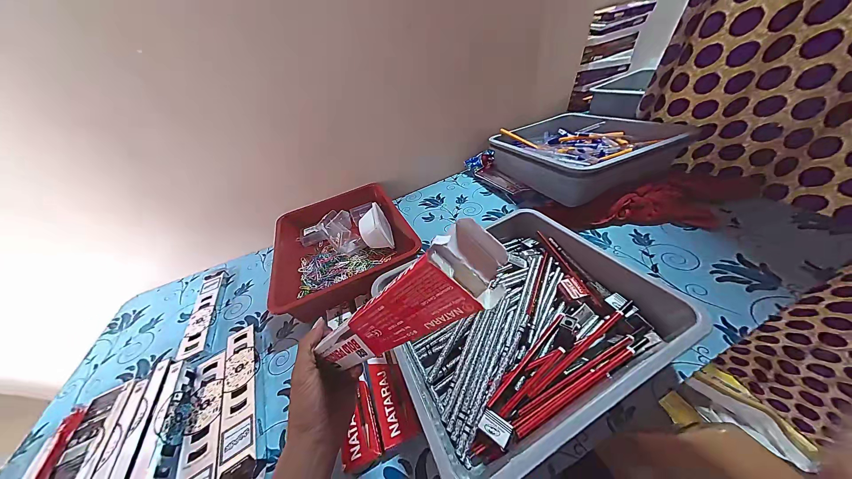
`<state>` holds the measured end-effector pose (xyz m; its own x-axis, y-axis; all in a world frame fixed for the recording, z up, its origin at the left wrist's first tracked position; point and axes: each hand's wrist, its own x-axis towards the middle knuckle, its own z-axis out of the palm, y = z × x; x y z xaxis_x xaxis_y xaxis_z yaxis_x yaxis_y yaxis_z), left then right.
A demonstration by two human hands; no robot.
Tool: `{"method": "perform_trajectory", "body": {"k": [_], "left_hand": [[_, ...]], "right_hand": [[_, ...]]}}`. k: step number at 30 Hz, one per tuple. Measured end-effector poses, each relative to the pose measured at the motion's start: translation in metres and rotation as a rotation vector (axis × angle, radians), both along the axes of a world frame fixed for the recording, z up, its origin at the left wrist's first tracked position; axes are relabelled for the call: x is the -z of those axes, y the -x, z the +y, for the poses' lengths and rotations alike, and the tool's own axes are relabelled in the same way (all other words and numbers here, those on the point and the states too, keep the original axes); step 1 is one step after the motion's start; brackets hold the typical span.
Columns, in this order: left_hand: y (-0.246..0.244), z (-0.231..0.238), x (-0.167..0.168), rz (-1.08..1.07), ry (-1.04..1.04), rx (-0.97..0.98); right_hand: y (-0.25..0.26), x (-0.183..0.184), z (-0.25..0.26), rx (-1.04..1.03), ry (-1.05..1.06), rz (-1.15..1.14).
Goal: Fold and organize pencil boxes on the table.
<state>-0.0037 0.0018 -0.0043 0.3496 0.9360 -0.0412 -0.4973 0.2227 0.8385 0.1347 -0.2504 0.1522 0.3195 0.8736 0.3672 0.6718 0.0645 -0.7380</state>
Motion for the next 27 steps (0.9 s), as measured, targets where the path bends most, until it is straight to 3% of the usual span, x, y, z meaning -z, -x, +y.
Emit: {"method": "perform_trajectory", "body": {"k": [2,3,8,14,18,27], "left_hand": [[-0.001,-0.001,-0.001,-0.002,0.006,-0.005],[-0.002,-0.001,-0.001,-0.005,0.007,-0.002],[-0.005,-0.005,0.001,0.018,0.011,0.017],[-0.005,-0.014,-0.005,-0.025,0.033,0.133],[-0.01,-0.024,-0.01,-0.033,0.046,0.11],[-0.009,-0.029,-0.009,-0.063,0.038,0.149]], "right_hand": [[-0.031,0.056,0.023,-0.093,-0.552,-0.002],[-0.036,0.075,0.039,-0.081,-0.668,0.005],[-0.021,0.113,0.089,0.028,-0.691,-0.001],[-0.016,0.115,0.102,0.068,-0.938,0.039],[-0.011,0.112,0.102,0.157,-1.026,0.141],[-0.003,0.112,0.112,0.069,-1.05,0.121]]}}
